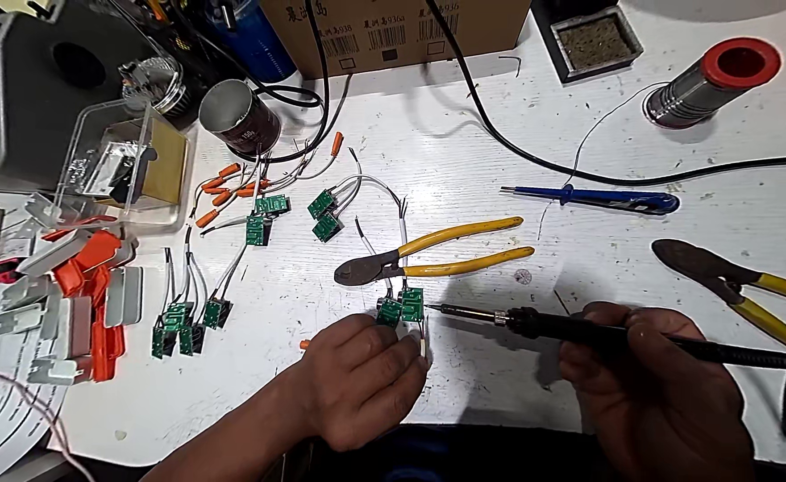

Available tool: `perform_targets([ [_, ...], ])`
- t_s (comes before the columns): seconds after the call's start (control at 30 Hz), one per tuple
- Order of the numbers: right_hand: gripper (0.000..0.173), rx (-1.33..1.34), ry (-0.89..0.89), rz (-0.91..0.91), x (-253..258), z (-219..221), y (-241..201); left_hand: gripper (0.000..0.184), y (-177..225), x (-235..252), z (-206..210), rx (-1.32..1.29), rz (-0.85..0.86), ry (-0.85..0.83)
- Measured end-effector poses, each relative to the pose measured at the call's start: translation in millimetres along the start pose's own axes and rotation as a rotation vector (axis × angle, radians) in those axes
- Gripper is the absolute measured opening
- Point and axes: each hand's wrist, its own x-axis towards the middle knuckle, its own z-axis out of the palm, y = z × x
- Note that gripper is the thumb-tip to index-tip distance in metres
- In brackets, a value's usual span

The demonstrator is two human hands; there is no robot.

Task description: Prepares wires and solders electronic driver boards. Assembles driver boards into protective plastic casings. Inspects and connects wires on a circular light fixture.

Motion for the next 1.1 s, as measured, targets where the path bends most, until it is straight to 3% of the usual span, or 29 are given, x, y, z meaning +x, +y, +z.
perform_targets([
  [0.33,0.01,0.004,-0.019,-0.007,0,-1,0,0.01,2,-2,0,-0.071,-0.039,-0.005],
  [0.57,0.018,0.209,-0.333,-0.106,0,6,-3,0.006,14,21,-16,0.067,0.053,0.042],
  [0.83,0.02,-0.223,-0.525,-0.449,11,38,-2,0.012,23,65,-32,0.232,0.158,0.194],
  [1.1,0.019,-0.331,-0.588,-0.535,8,58,-2,0.005,27,86,-37,0.321,0.298,0.209],
])
